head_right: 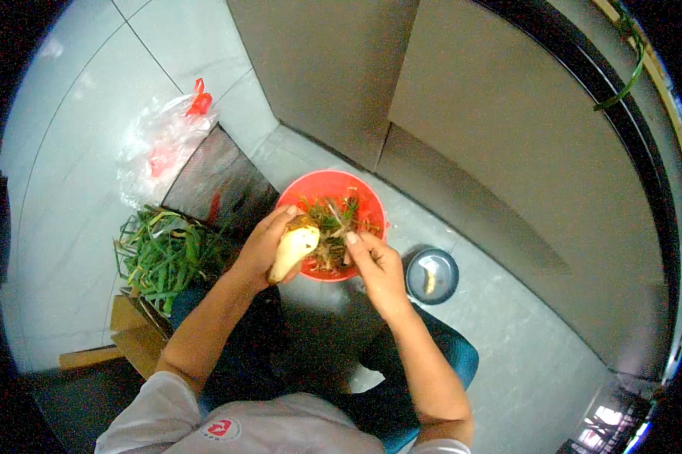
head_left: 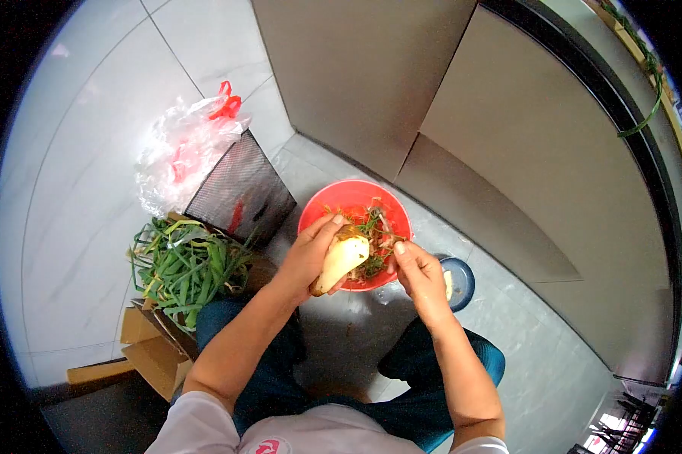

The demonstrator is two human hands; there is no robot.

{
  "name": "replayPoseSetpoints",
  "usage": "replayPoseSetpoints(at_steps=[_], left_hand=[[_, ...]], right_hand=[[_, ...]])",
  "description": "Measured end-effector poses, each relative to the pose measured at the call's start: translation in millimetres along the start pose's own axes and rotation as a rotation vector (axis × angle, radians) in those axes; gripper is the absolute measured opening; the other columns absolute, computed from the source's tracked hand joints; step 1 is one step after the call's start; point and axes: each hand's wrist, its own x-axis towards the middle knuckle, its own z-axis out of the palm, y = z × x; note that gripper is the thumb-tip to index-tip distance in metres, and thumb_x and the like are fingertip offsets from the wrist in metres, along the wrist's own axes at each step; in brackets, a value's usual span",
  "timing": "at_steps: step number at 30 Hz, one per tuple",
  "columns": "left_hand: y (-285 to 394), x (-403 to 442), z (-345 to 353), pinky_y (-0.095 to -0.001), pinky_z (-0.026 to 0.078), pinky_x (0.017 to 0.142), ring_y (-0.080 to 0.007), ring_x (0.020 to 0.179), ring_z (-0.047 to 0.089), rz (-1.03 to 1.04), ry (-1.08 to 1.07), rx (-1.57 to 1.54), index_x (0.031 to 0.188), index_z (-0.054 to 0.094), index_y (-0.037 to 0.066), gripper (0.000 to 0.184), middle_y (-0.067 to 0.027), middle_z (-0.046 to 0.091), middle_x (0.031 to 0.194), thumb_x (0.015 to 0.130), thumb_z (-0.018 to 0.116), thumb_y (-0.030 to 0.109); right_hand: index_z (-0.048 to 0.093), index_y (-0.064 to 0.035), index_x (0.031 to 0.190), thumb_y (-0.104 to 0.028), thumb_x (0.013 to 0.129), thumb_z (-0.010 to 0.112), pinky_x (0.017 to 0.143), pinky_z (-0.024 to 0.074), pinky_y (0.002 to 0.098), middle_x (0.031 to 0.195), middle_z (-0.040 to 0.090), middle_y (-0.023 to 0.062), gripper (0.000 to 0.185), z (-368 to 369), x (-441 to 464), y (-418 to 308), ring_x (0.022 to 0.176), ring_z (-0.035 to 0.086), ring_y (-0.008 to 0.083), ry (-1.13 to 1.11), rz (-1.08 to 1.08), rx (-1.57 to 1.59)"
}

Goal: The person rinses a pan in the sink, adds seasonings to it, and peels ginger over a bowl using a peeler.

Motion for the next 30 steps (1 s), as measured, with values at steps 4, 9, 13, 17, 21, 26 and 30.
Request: replayPoseSetpoints(at_steps=[4,9,13,17,21,26,30], left_hand=[[-5.4,3.5,-3.1,-0.0295,0.034,0.027,-0.017,0.033,0.046,-0.022,-0.03,-0.009,0.104,0.055,0.007,0.035,-0.0083,0.059,0.063,0.1,0.042,0.04],[-31.0,19.4,-17.6,-0.0282,0.044,0.037,-0.0155,0.049,0.057,-0.041,-0.015,0.001,0.107,0.058,0.007,0.033,-0.0058,0.063,0.074,0.094,0.048,0.035],[-37.6,20.0,-26.0,-0.0259,0.048,0.051,-0.0125,0.066,0.06,0.063,-0.314,0.214,0.114,0.054,0.005,0.037,-0.007,0.062,0.091,0.081,0.054,0.023],[-25.8,3.4,-18.9,-0.0251,0.048,0.066,-0.0124,0.08,0.059,0.039,-0.418,0.417,0.119,0.048,0.003,0.047,-0.0092,0.059,0.099,0.075,0.062,0.016],[-27.2,3.8,-23.3,-0.0285,0.049,0.073,-0.0153,0.086,0.059,-0.071,-0.436,0.632,0.119,0.048,0.003,0.051,-0.0096,0.059,0.099,0.074,0.067,0.019],[-43.5,7.5,-21.8,-0.0425,0.051,0.077,-0.0352,0.087,0.065,0.227,-0.211,0.999,0.114,0.05,0.001,0.05,-0.0212,0.064,0.099,0.076,0.072,0.025],[-30.6,-2.5,-4.2,-0.0447,0.05,0.08,-0.039,0.098,0.062,0.356,-0.053,1.166,0.112,0.051,0.001,0.047,-0.0242,0.063,0.102,0.075,0.072,0.021]], right_hand=[[0.057,-0.0101,0.082,-0.04,0.099,0.052,0.042,0.0226,0.0222,0.054,0.038,-0.0056,0.035,1.9,-2.9,-12.7,0.045,0.031,0.0042,-0.153,0.229,0.37],[0.052,-0.01,0.097,-0.026,0.091,0.064,0.04,0.0245,0.0194,0.063,0.047,-0.0028,0.02,11.5,2.2,-10.2,0.042,0.031,0.0029,-0.224,0.331,0.532],[0.052,-0.0104,0.096,-0.018,0.088,0.063,0.04,0.0237,0.0191,0.064,0.048,-0.0021,0.015,9.9,3.2,-5.5,0.042,0.031,0.003,-0.183,0.364,0.573],[0.052,-0.0104,0.096,-0.014,0.085,0.061,0.04,0.023,0.0191,0.069,0.055,0.0006,0.015,8.8,3.2,6.2,0.043,0.033,0.003,-0.167,0.418,0.617],[0.051,-0.0091,0.098,-0.008,0.084,0.059,0.04,0.023,0.0189,0.069,0.052,0.0006,0.016,10.4,2.5,1.8,0.042,0.032,0.0032,-0.147,0.465,0.606],[0.05,-0.0103,0.097,-0.013,0.087,0.06,0.04,0.0238,0.0195,0.068,0.051,-0.0015,0.014,13.0,2.9,5.1,0.044,0.033,0.0029,-0.165,0.349,0.508],[0.051,-0.0118,0.096,-0.022,0.091,0.06,0.043,0.0253,0.0199,0.069,0.05,-0.0025,0.014,15.8,-0.2,-6.1,0.047,0.035,0.0024,-0.106,0.174,0.405]])
